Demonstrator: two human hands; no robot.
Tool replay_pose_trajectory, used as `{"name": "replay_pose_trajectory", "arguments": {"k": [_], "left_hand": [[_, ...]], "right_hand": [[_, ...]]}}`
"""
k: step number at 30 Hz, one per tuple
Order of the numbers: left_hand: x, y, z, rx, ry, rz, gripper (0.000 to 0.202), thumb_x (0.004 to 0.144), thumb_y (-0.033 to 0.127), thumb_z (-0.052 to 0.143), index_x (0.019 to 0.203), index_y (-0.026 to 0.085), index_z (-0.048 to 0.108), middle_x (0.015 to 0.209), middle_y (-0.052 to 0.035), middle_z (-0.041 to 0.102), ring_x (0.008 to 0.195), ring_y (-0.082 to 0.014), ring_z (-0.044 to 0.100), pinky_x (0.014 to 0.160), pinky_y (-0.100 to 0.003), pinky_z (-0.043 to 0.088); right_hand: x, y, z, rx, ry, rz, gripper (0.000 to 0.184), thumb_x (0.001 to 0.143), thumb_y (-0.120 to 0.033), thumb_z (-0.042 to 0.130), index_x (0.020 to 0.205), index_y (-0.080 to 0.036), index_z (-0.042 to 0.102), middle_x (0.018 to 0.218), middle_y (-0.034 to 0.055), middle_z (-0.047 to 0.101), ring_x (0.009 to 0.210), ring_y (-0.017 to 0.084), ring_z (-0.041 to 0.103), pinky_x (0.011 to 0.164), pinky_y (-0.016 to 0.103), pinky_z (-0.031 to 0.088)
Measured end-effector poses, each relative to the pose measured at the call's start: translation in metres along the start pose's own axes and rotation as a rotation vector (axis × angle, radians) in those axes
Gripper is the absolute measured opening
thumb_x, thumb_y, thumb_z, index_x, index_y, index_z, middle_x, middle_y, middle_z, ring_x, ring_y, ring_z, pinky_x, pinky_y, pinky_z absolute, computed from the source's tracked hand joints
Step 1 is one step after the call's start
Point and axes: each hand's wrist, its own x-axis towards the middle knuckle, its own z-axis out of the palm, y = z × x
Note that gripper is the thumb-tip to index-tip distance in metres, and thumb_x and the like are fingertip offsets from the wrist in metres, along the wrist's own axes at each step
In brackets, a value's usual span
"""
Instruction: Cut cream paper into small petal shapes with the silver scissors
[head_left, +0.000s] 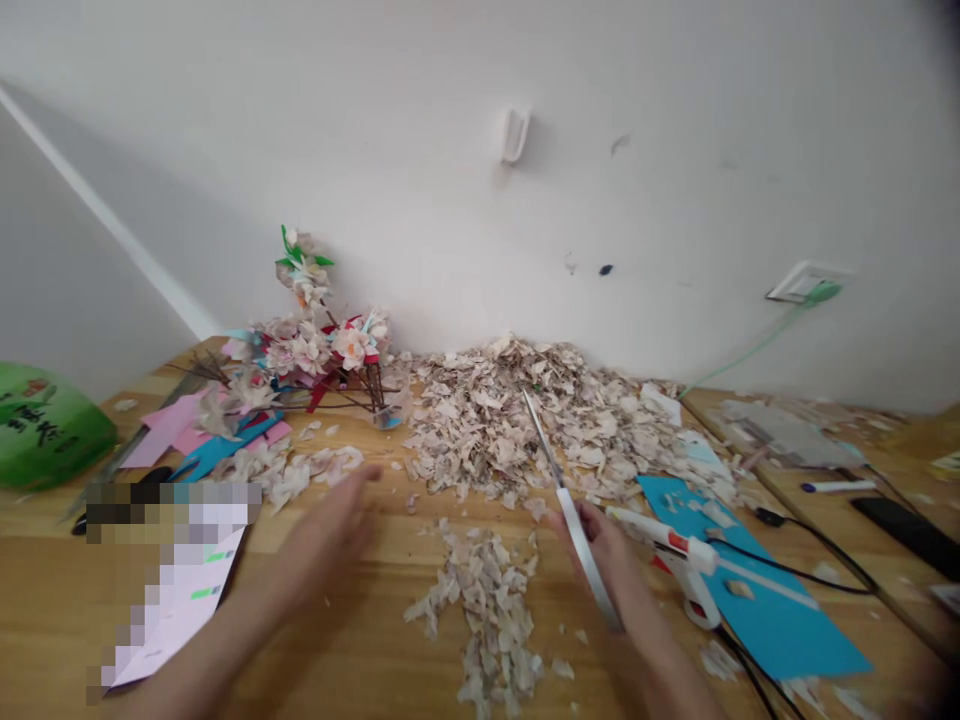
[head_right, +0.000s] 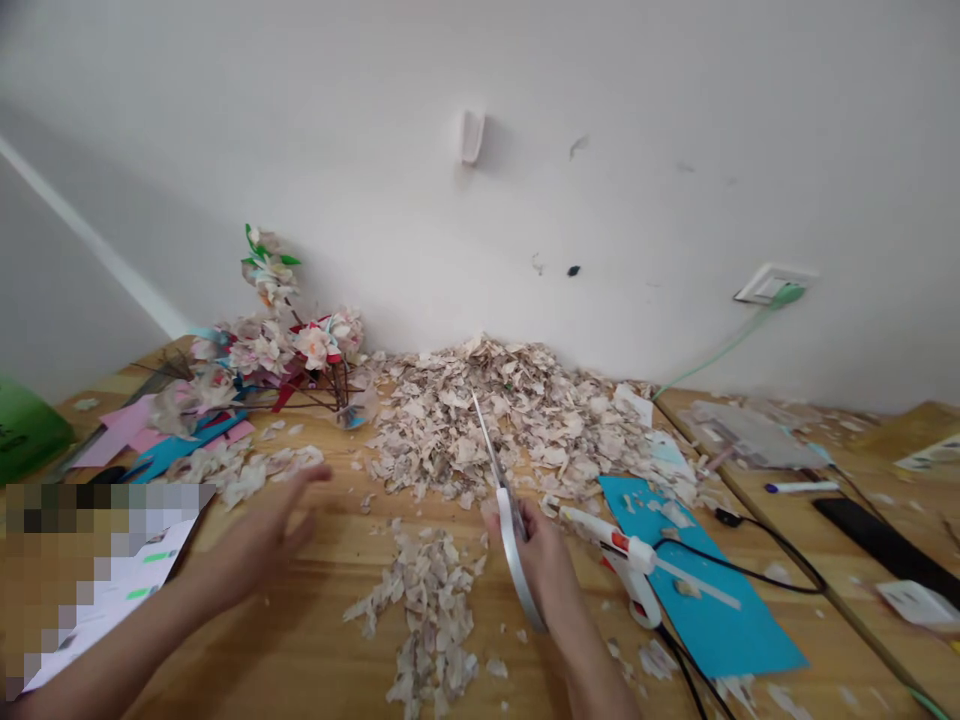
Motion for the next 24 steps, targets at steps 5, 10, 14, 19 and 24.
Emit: {"name": "replay_pose_trajectory", "arguments": {"k": [5,10,14,19,24], "left_hand": [[-0.031,0.056,0.056,0.031,-0.513,0.193,0.075,0.060,0.032,0.066,0.129,0.014,0.040,0.140,-0.0201,0.029,0.131,-0.0350,0.012,0.103,-0.057,0.004],[-0.007,0.075,0.074,-0.032,-0.484,0.416,0.064,0.075,0.041,0.052,0.133,0.022,0.031,0.142,-0.0139,0.029,0.132,-0.0278,0.017,0.105,-0.051,0.013],[0.022,0.081,0.073,0.204,-0.324,0.139,0.056,0.080,0.037,0.044,0.129,0.009,0.038,0.143,-0.0187,0.023,0.132,-0.0317,0.011,0.106,-0.051,0.014],[0.010,0.102,0.070,0.118,-0.556,0.290,0.061,0.079,0.045,0.044,0.133,0.021,0.031,0.140,-0.0097,0.034,0.131,-0.0358,0.012,0.103,-0.060,0.007],[0.031,0.101,0.076,0.247,-0.395,0.213,0.058,0.079,0.039,0.046,0.132,0.019,0.034,0.144,-0.0098,0.024,0.131,-0.0389,0.008,0.101,-0.063,0.007]], "right_hand": [[0.008,0.007,-0.010,-0.061,0.059,-0.064,0.022,0.062,-0.040,0.062,0.065,-0.022,0.050,0.057,-0.0035,0.052,0.059,0.018,0.051,0.057,0.027,0.038],[0.010,0.013,-0.010,-0.155,0.091,-0.034,0.022,0.062,-0.042,0.060,0.066,-0.022,0.052,0.060,-0.0022,0.057,0.061,0.020,0.053,0.055,0.027,0.038],[0.012,0.016,-0.007,-0.243,0.072,-0.029,0.022,0.066,-0.044,0.055,0.070,-0.022,0.052,0.065,-0.0002,0.062,0.064,0.022,0.057,0.058,0.028,0.040],[0.012,0.021,-0.003,-0.216,0.049,-0.015,0.020,0.065,-0.041,0.054,0.070,-0.022,0.052,0.063,0.0011,0.062,0.064,0.023,0.058,0.060,0.030,0.041],[0.014,0.026,-0.001,-0.184,0.076,-0.048,0.020,0.065,-0.035,0.053,0.078,-0.022,0.058,0.071,0.0023,0.066,0.068,0.023,0.059,0.060,0.029,0.041]]}}
